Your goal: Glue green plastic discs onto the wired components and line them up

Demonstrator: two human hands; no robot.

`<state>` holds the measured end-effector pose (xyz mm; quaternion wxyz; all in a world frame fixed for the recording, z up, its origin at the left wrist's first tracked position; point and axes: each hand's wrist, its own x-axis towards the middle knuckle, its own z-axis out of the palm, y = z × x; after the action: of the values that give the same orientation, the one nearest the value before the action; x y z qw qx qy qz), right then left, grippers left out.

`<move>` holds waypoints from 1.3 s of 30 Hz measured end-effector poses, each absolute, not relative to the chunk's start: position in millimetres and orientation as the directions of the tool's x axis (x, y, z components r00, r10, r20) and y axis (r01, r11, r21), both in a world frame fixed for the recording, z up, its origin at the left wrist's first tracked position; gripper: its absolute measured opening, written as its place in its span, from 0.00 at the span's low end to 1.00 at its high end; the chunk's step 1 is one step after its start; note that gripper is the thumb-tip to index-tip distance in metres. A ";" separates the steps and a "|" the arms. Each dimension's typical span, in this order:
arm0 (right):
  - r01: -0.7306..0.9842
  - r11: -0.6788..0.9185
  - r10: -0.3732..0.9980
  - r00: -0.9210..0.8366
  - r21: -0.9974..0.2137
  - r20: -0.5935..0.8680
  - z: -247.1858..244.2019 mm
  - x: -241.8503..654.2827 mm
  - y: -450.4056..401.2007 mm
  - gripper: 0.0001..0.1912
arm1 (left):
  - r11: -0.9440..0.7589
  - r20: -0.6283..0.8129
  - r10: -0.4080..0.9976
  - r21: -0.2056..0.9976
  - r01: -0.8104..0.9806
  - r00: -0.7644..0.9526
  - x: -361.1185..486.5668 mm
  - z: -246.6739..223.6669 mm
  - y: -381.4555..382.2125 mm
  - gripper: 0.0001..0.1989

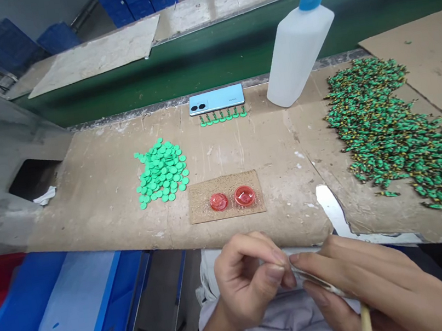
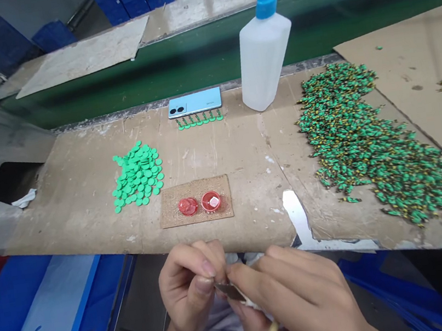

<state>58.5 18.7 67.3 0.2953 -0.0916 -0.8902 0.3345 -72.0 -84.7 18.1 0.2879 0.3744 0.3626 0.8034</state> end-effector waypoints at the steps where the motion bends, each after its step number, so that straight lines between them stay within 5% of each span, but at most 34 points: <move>1: -0.034 0.770 0.353 -0.809 -0.637 0.470 67.2 58.1 19.0 0.07 | -0.569 0.393 0.735 0.800 -0.189 -0.553 -72.0 17.7 -84.7 0.03; 26: -0.047 0.884 0.260 -0.777 -0.465 0.573 57.3 58.2 26.9 0.14 | -0.462 0.233 0.861 0.730 -0.504 -0.452 -73.4 13.2 -83.4 0.03; 34: -0.002 0.805 0.379 -0.768 -0.594 0.517 57.0 58.0 29.5 0.12 | -0.471 0.219 0.861 0.681 -0.560 -0.459 -73.6 14.6 -78.9 0.03; 39: 0.155 0.806 0.490 -0.715 -0.571 0.499 38.7 75.4 44.8 0.08 | -0.471 0.179 0.867 0.600 -0.647 -0.465 -76.7 23.3 -73.6 0.03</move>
<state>75.4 44.8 38.7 0.3313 -0.1811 -0.8907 0.2531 -76.7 -73.6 23.3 0.4595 0.2375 0.2314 0.8240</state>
